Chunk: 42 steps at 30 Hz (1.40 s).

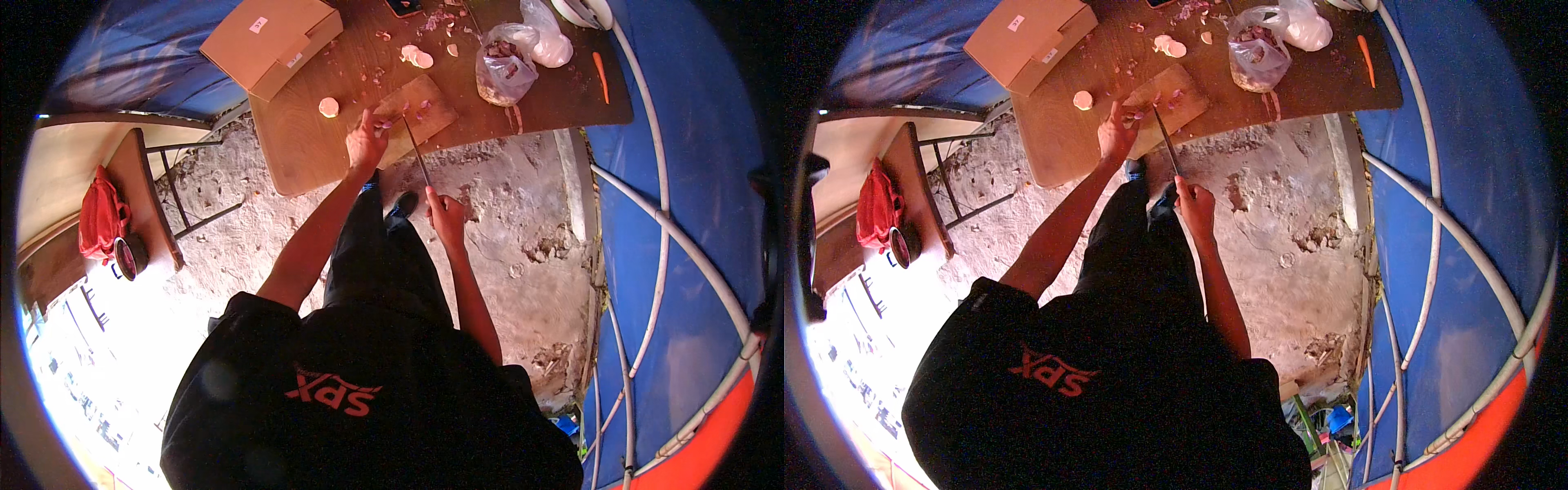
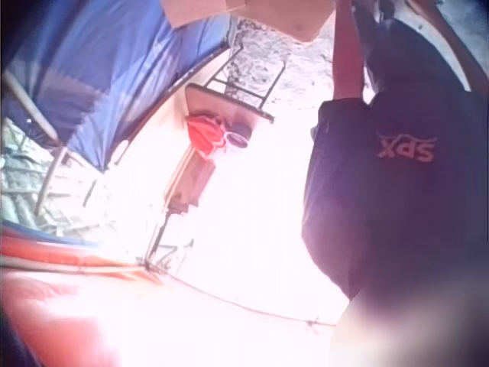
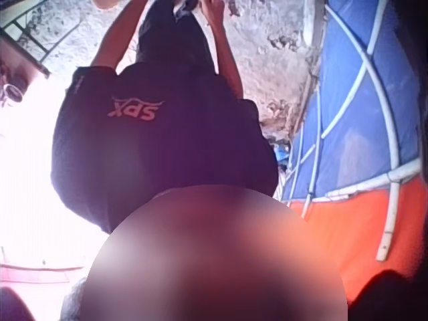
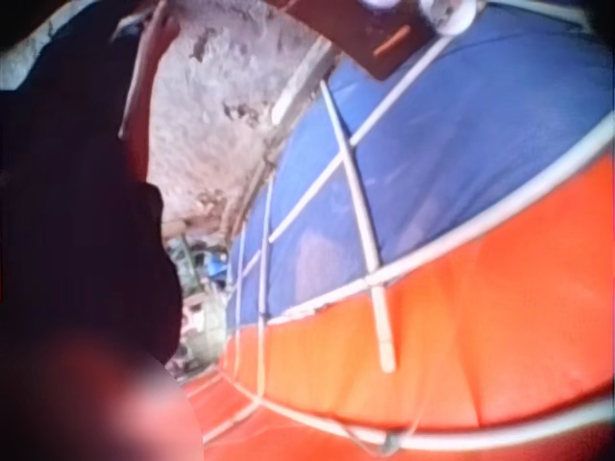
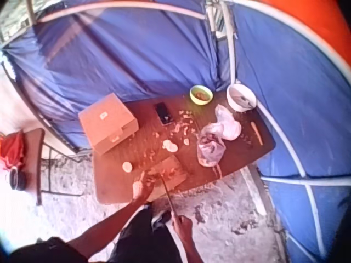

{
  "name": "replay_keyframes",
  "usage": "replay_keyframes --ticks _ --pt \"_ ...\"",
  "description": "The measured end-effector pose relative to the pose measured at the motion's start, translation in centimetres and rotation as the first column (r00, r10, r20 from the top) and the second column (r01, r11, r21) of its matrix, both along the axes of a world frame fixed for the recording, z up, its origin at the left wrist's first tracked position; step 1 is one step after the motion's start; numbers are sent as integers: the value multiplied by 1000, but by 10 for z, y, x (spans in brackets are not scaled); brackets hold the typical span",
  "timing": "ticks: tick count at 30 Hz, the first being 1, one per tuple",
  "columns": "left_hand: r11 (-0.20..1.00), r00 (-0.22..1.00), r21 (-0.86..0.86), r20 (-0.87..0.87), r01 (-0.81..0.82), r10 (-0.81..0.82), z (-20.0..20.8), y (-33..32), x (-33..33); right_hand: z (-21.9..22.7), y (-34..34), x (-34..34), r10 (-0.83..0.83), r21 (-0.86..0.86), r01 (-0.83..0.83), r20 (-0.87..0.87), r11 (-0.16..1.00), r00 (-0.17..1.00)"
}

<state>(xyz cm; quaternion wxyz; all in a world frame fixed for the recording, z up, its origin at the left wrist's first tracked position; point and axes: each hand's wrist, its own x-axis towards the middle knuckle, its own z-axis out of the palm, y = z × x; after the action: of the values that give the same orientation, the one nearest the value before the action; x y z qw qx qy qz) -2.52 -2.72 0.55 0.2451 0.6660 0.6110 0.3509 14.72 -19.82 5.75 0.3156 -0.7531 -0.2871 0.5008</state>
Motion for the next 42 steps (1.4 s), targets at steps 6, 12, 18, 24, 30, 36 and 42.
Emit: replay_keyframes --ticks 6,12,18,24,30,36,42 --pt "964 951 -163 195 -208 238 -1 -6 13 -5 -3 7 -6 56 9 -57 998 998" --pt "977 972 -172 174 -126 156 3 12 15 -2 6 12 12 12 -11 -131 1000 991" --pt "926 978 -332 37 -181 205 2 30 14 5 10 6 35 53 -33 -35 998 999" --pt "950 988 -284 49 -127 147 -16 30 6 16 21 -2 128 140 -106 -151 984 980" --pt "977 989 -164 37 -134 142 -17 25 6 11 25 -2 208 166 -190 -100 968 973" --pt "991 995 93 50 -92 88 -15 14 10 8 23 -2 183 199 -169 -55 965 982" --pt "993 997 85 -6 -81 82 -13 2 15 25 26 6 258 128 -266 70 956 963"
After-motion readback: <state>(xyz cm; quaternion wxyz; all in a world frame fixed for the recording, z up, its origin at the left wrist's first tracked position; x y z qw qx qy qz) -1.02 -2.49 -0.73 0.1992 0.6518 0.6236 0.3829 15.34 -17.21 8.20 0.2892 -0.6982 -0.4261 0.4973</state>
